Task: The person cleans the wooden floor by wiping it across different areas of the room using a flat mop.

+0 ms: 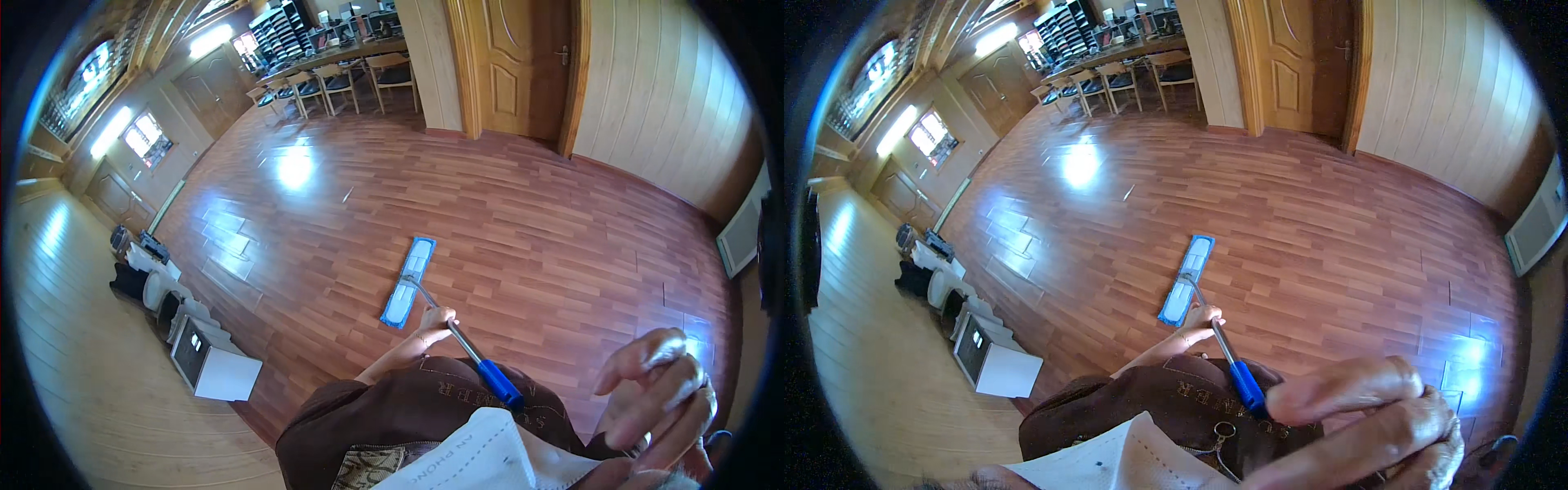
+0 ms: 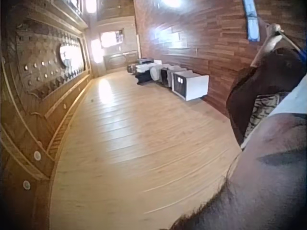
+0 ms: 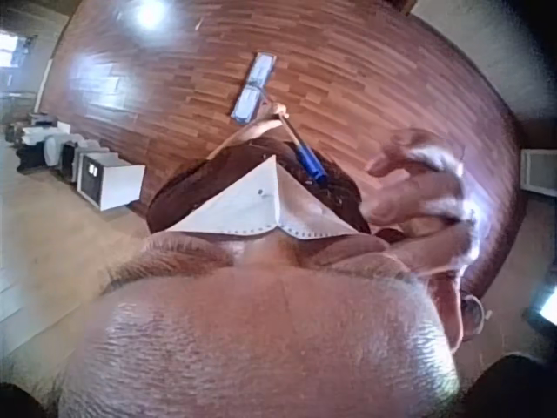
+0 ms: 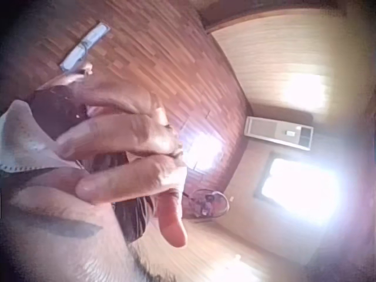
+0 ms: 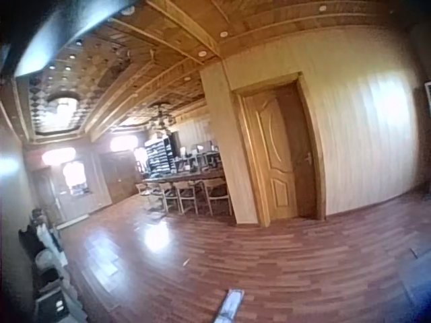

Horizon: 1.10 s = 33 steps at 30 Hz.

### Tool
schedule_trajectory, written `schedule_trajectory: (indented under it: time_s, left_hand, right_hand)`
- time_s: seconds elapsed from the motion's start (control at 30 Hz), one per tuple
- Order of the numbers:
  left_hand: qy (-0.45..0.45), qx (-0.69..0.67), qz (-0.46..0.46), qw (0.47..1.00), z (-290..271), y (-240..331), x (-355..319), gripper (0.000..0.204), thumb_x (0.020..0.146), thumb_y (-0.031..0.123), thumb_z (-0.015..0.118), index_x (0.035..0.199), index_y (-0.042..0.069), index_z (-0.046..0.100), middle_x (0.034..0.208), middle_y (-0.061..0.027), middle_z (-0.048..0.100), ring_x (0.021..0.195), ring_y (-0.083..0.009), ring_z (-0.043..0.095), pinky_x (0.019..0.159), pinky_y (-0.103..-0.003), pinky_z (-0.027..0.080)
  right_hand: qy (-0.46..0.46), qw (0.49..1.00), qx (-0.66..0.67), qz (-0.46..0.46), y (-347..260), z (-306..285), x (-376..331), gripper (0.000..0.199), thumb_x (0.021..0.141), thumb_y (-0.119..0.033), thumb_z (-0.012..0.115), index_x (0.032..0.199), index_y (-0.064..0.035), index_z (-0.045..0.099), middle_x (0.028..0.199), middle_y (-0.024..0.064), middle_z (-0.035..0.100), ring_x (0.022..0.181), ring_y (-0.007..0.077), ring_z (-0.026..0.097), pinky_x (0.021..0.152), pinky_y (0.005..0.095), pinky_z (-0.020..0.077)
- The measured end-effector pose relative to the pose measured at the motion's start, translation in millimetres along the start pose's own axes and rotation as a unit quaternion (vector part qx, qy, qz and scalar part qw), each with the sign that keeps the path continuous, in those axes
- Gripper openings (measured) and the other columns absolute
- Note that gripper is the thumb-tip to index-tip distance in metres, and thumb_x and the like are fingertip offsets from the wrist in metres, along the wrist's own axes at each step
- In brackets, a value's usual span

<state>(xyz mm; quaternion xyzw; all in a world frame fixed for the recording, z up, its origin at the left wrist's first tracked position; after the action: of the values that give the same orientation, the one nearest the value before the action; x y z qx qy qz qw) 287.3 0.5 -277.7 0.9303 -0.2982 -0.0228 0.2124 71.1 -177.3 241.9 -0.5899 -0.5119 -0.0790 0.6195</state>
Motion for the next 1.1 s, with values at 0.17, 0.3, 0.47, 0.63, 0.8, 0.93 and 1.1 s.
schedule_trajectory:
  time_s: [0.17,0.3,0.47,0.63,0.8,0.93,1.1]
  left_hand:
    - [-0.016,-0.004,-0.021,1.0,3.3,0.3,-6.6,0.024,0.079,0.031,0.065,0.069,0.011,0.056,0.071,-0.0081,0.062,0.074,-0.0297,0.063,0.073,-0.045,0.039]
    - [-0.01,-0.006,-0.007,1.0,6.5,4.6,-6.5,0.023,0.079,0.032,0.063,0.068,0.013,0.057,0.072,-0.007,0.063,0.073,-0.0294,0.062,0.072,-0.047,0.039]
    - [0.003,-0.024,-0.011,1.0,4.7,5.3,-14.0,0.024,0.08,0.032,0.062,0.067,0.013,0.056,0.07,-0.0074,0.063,0.072,-0.03,0.062,0.07,-0.047,0.04]
    - [-0.019,-0.017,-0.015,1.0,1.2,12.8,-10.6,0.026,0.08,0.034,0.059,0.067,0.013,0.057,0.069,-0.0073,0.063,0.071,-0.0296,0.062,0.072,-0.047,0.039]
    - [0.011,-0.012,-0.062,0.998,-1.0,1.4,-8.8,0.028,0.079,0.032,0.064,0.064,0.011,0.054,0.068,-0.0089,0.061,0.07,-0.0314,0.062,0.069,-0.048,0.043]
    - [0.072,-0.001,-0.07,0.995,0.4,-14.3,4.1,0.027,0.077,0.035,0.06,0.059,0.015,0.054,0.061,-0.0074,0.061,0.066,-0.0308,0.062,0.075,-0.048,0.042]
    - [0.124,-0.002,-0.062,0.99,-2.3,-18.5,1.8,0.028,0.075,0.031,0.062,0.055,0.016,0.051,0.055,-0.0069,0.055,0.059,-0.0294,0.057,0.071,-0.046,0.038]
  right_hand:
    - [0.022,0.998,0.028,0.049,-1.4,-2.9,-10.3,0.033,0.089,-0.046,0.059,0.104,-0.0181,0.067,0.107,0.0065,0.065,0.126,0.0234,0.041,0.081,0.039,0.0546]
    - [0.081,0.995,-0.027,-0.041,-10.1,6.2,5.9,0.07,0.083,-0.074,0.042,0.102,-0.0088,0.061,0.097,0.0212,0.065,0.095,0.0337,0.06,0.091,0.0518,0.04]
    - [0.029,0.997,-0.016,-0.07,-18.6,5.6,-5.3,0.069,0.085,-0.074,0.037,0.102,-0.0114,0.062,0.093,0.0182,0.066,0.109,0.0311,0.053,0.084,0.0498,0.0438]
    - [0.011,0.992,-0.126,-0.009,-15.5,18.5,-26.4,0.053,0.082,-0.06,0.049,0.1,-0.0124,0.065,0.098,0.0145,0.066,0.11,0.0301,0.054,0.083,0.0468,0.0466]
    - [-0.071,0.953,-0.288,0.07,25.8,37.0,-39.6,0.032,0.078,-0.038,0.069,0.095,-0.0115,0.069,0.106,0.0109,0.066,0.105,0.0296,0.06,0.084,0.0421,0.0501]
    - [-0.207,0.871,-0.43,0.116,66.8,69.5,-59.9,0.038,0.074,-0.045,0.072,0.094,-0.0122,0.068,0.111,0.0074,0.062,0.106,0.0286,0.059,0.082,0.0408,0.0491]
    - [-0.183,0.837,-0.492,0.153,100.9,81.2,-69.4,0.037,0.077,-0.043,0.07,0.078,-0.0073,0.06,0.1,0.0097,0.062,0.096,0.0284,0.062,0.069,0.0402,0.0529]
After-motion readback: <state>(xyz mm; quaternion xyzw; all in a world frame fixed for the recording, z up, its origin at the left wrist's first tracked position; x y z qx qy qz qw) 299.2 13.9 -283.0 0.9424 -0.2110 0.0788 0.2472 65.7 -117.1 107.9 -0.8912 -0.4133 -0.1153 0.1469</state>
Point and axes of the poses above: each hand's wrist, its own x-axis towards the middle knuckle, its own z-axis out of the palm, y = z × x, the point moved 8 cm from there along x, towards the middle knuckle
